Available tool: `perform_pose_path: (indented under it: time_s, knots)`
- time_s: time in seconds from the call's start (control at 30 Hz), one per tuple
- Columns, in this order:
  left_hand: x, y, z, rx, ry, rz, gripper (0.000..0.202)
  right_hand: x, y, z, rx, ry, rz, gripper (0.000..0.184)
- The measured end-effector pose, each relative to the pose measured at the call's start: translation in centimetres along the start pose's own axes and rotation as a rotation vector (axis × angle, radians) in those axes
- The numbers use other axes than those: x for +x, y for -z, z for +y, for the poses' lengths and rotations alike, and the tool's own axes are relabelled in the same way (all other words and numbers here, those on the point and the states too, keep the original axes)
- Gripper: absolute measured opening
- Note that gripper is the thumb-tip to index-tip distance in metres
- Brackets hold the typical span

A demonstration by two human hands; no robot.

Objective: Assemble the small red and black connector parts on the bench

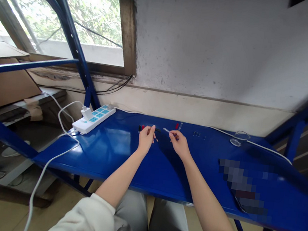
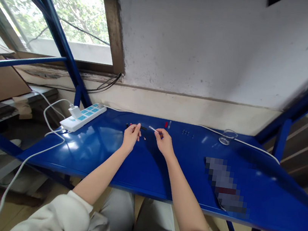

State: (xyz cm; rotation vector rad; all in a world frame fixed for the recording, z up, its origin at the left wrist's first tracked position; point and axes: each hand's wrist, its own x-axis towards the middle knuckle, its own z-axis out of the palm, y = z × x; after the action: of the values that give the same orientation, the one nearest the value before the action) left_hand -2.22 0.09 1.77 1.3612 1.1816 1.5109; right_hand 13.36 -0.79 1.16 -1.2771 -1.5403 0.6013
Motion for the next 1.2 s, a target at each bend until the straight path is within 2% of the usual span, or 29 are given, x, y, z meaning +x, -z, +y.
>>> perform_pose_path:
  time_s: [0.1, 0.23, 0.37, 0.57, 0.77, 0.87, 0.97, 1.07, 1.2]
  knots:
    - [-0.1, -0.3, -0.4, 0.036, 0.0, -0.104, 0.037, 0.0, -0.3, -0.1, 0.092, -0.021, -0.004, 0.032]
    - [-0.1, -0.5, -0.8, 0.046, -0.028, -0.208, 0.034, -0.2, -0.8, -0.3, 0.068, 0.04, -0.048, 0.028]
    - [-0.1, -0.6, -0.9, 0.024, -0.03, -0.234, 0.032, -0.4, -1.0, -0.2, 0.023, 0.096, -0.094, 0.025]
    - [-0.2, -0.6, -0.9, 0.034, -0.053, -0.272, 0.032, -0.3, -1.0, 0.3, 0.071, 0.07, -0.209, 0.023]
    - [-0.4, -0.7, -0.9, 0.044, -0.037, -0.341, 0.03, -0.5, -1.0, 0.3, -0.021, 0.081, -0.22, 0.021]
    - [-0.4, -0.5, -0.9, 0.174, -0.075, -0.305, 0.028, -0.1, -0.1, 0.7, -0.158, 0.047, -0.162, 0.02]
    - [-0.6, -0.2, -0.9, 0.453, -0.196, -0.267, 0.023, 1.0, 1.6, 1.6, -0.337, -0.068, -0.055, 0.017]
    - [-0.9, -0.1, -0.9, 0.701, -0.271, -0.306, 0.021, 2.4, 3.0, 2.7, -0.426, -0.216, -0.012, 0.017]
    - [-1.1, -0.1, -0.9, 0.825, -0.308, -0.365, 0.024, 4.1, 3.2, 3.8, -0.542, -0.236, -0.009, 0.013]
